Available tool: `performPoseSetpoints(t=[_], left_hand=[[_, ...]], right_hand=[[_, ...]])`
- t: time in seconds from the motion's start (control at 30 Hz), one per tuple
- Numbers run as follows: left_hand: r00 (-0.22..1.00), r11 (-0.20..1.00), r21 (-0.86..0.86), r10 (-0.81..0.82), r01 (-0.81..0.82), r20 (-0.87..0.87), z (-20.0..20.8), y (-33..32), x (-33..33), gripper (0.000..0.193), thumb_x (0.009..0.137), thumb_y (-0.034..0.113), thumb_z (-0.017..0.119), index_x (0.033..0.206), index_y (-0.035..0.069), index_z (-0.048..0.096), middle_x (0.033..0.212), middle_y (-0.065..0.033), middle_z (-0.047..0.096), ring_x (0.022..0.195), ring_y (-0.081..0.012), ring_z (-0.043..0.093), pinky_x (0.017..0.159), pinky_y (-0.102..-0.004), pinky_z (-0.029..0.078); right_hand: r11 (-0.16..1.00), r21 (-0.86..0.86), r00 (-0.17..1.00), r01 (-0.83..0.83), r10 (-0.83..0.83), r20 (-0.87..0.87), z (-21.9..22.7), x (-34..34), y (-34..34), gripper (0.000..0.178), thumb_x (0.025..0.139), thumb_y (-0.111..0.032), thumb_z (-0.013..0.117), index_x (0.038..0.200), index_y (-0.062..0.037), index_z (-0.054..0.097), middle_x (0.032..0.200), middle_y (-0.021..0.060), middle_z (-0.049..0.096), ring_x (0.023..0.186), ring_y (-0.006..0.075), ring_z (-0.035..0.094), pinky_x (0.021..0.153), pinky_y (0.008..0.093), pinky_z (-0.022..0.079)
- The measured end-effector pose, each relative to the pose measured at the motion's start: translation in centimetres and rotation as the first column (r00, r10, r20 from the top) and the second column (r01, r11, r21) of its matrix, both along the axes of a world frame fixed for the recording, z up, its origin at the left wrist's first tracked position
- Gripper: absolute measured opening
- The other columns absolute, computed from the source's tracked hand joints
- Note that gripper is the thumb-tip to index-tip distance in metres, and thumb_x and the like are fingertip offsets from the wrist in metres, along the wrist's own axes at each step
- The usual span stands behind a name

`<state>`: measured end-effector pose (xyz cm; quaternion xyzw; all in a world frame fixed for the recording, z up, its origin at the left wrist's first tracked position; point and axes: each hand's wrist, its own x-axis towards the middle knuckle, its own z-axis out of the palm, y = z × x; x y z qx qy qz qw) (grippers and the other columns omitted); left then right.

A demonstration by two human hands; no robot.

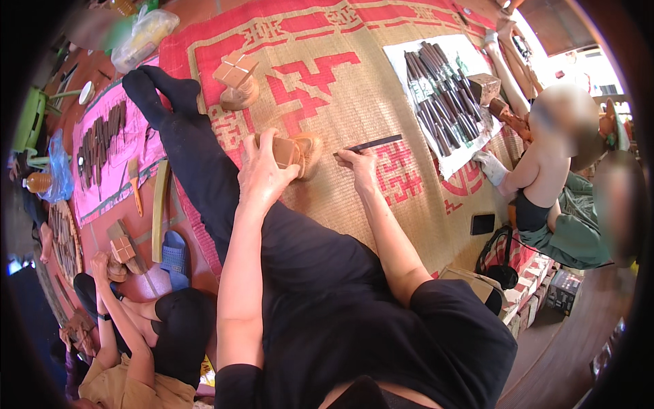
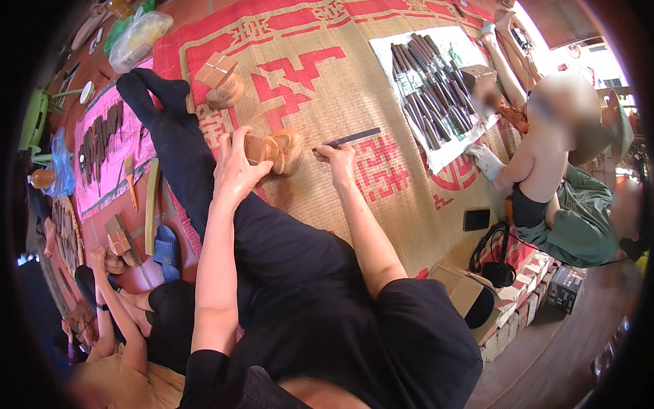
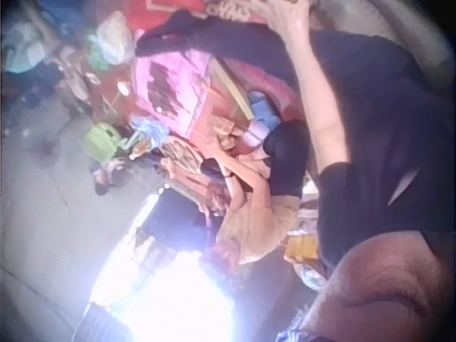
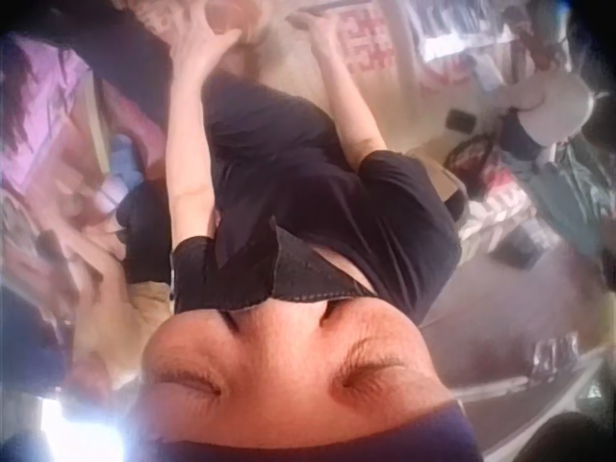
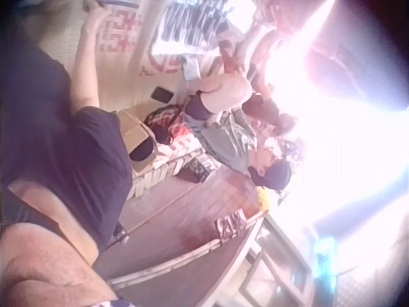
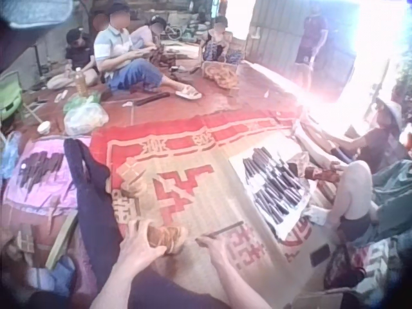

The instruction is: The person sits on a mat and uses a small knife to carve a wooden block. They repeatedly scrape and shape the wood, occasionally adjusting their grip and the block's position.

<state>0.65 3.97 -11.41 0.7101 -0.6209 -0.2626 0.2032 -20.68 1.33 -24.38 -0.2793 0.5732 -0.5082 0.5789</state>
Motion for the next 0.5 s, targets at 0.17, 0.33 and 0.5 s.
performPoseSetpoints(t=[0.17, 0.33, 0.5], left_hand=[[0.998, 0.997, 0.055, 0.059, -0.058, -0.018, 0.2, 0.0, -0.3, 0.071, 0.063, 0.021, 0.072, 0.126, 0.012, 0.041, 0.119, -0.0156, 0.040, 0.112, -0.0368, 0.045, 0.089, -0.0462, 0.045], [0.998, 0.998, 0.004, 0.056, -0.056, 0.016, -0.3, 0.1, -0.1, 0.071, 0.064, 0.025, 0.071, 0.127, 0.013, 0.041, 0.119, -0.0156, 0.042, 0.108, -0.0355, 0.051, 0.087, -0.0443, 0.046], [0.996, 0.996, -0.053, 0.070, -0.067, 0.064, -0.2, 0.0, -0.4, 0.070, 0.064, 0.027, 0.072, 0.126, 0.013, 0.041, 0.119, -0.0165, 0.042, 0.111, -0.0366, 0.049, 0.087, -0.0447, 0.045]], right_hand=[[0.999, -0.020, 0.999, -0.030, 0.030, 0.014, 1.1, 1.9, -0.7, 0.010, 0.074, -0.006, 0.069, 0.081, -0.0014, 0.063, 0.079, 0.0078, 0.066, 0.072, 0.0135, 0.062, 0.067, 0.0278, 0.049], [0.976, -0.145, 0.984, -0.165, 0.154, -0.089, 0.4, 4.0, -1.9, 0.016, 0.072, -0.004, 0.069, 0.087, 0.0003, 0.066, 0.082, 0.0063, 0.066, 0.078, 0.0142, 0.061, 0.074, 0.0266, 0.048], [0.968, -0.181, 0.983, -0.174, 0.183, 0.032, 0.1, 5.2, -2.4, 0.012, 0.072, -0.002, 0.067, 0.084, -0.0012, 0.066, 0.081, 0.0058, 0.067, 0.074, 0.0138, 0.062, 0.070, 0.0267, 0.049]])
